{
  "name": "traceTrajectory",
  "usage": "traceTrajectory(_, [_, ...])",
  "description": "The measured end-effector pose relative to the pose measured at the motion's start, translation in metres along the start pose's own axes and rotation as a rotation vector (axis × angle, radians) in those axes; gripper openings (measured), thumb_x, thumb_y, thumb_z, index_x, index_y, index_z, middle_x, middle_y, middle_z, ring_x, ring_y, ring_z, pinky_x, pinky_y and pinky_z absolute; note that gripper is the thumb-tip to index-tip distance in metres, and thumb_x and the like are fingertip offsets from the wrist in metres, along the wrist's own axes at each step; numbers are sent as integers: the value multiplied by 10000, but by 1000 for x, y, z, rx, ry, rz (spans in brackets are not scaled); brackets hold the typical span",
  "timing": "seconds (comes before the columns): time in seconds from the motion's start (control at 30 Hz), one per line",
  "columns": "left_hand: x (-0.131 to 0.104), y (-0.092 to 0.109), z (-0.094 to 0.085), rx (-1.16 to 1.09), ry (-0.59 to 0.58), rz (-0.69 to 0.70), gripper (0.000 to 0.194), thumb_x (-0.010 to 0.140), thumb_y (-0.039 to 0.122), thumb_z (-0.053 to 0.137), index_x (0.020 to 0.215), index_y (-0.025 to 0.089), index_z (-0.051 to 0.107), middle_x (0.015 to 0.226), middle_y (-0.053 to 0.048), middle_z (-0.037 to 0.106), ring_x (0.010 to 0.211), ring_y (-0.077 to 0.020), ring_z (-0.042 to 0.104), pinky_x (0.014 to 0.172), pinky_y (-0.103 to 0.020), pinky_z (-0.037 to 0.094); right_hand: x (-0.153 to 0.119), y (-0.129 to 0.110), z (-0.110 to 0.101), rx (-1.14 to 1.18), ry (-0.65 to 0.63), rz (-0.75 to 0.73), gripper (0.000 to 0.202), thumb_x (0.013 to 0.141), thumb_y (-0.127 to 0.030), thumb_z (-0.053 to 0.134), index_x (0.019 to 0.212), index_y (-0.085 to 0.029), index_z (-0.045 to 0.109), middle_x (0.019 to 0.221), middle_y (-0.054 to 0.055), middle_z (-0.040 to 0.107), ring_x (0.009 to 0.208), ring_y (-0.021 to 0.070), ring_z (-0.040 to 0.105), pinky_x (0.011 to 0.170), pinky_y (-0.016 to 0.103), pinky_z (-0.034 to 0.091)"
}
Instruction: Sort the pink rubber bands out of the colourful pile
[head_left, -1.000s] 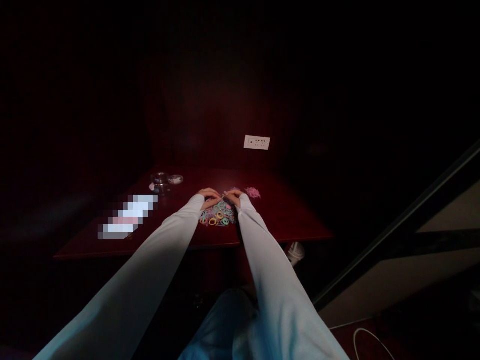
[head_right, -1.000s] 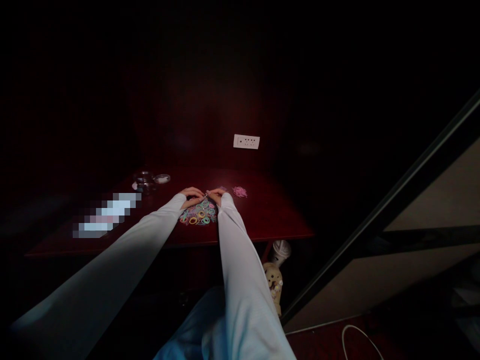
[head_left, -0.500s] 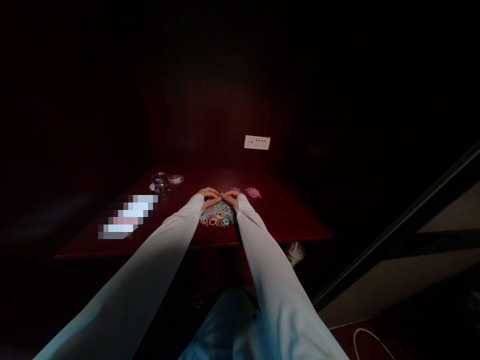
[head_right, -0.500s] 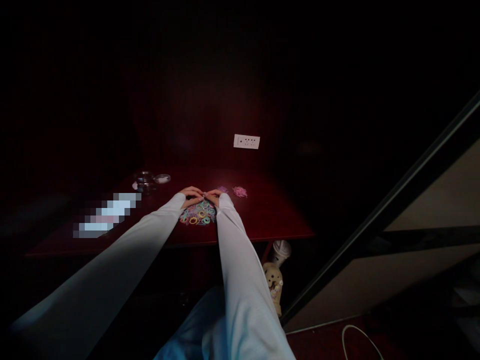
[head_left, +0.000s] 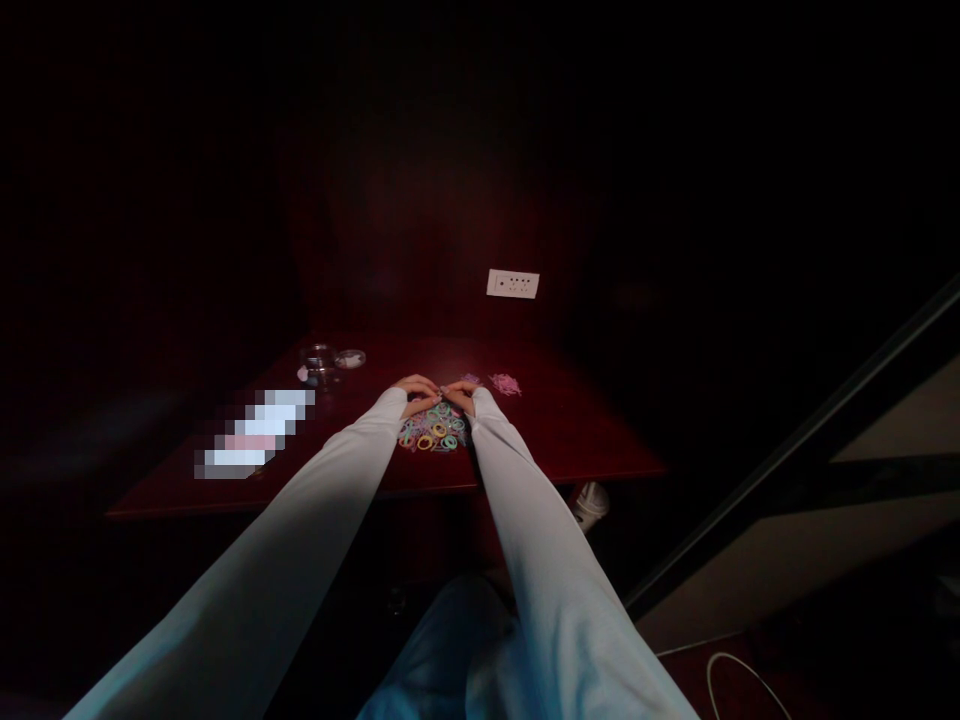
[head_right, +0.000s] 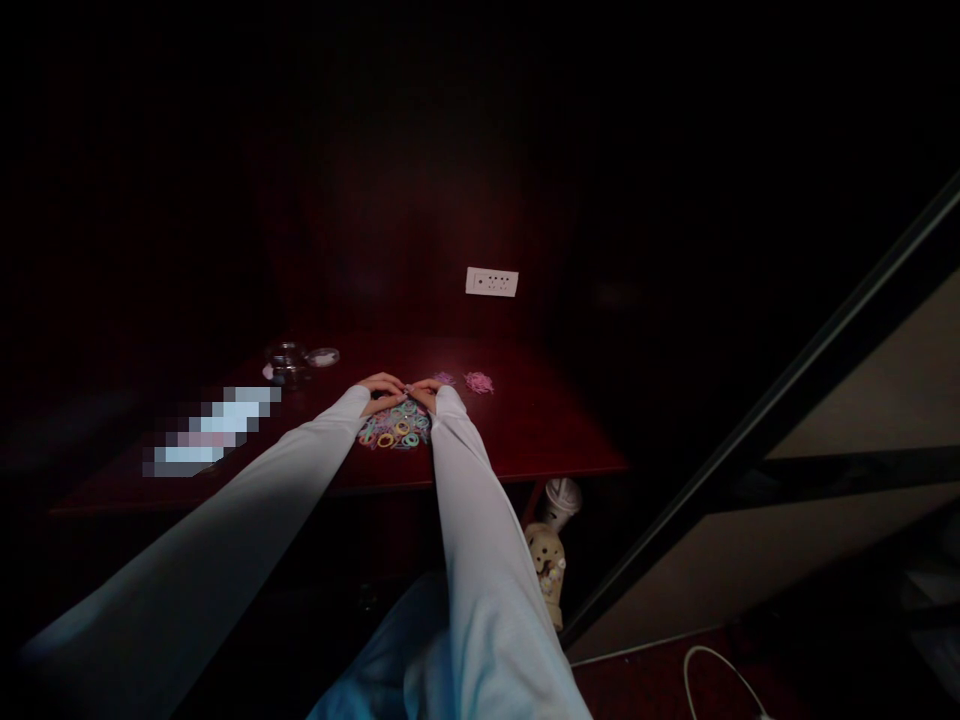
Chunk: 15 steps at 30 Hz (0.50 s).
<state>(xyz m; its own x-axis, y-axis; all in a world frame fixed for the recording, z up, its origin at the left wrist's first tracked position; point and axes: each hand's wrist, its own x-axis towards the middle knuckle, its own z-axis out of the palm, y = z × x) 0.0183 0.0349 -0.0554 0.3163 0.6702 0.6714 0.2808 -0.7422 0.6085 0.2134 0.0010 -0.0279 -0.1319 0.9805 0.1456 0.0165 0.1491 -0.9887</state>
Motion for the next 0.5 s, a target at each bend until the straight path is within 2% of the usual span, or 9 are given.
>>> traceTrajectory(0.13, [0,4,-2,-24,6,-16,508,759,728,737,712,225,797,926,-91,767,860,-210,724,791,-337,599,1,1,1,14,8,4,358,611,-497,886,722,-197,725,571,-40,566,541,114,505,535,251,379])
traceTrajectory(0.27, [0,5,-4,-20,-36,-23,457,765,674,766,707,221,789,953,-94,762,885,-213,715,809,-341,594,3,4,3,-2,38,6,337,630,-491,868,702,-201,710,549,-44,552,512,108,490,502,242,363])
traceTrajectory(0.5, [-1,10,-6,-18,-63,-19,459,808,649,724,682,209,759,1014,-107,752,937,-233,714,842,-363,590,-1,4,4,-78,93,-2,280,685,-440,813,670,-209,656,517,-58,504,481,104,460,484,247,339])
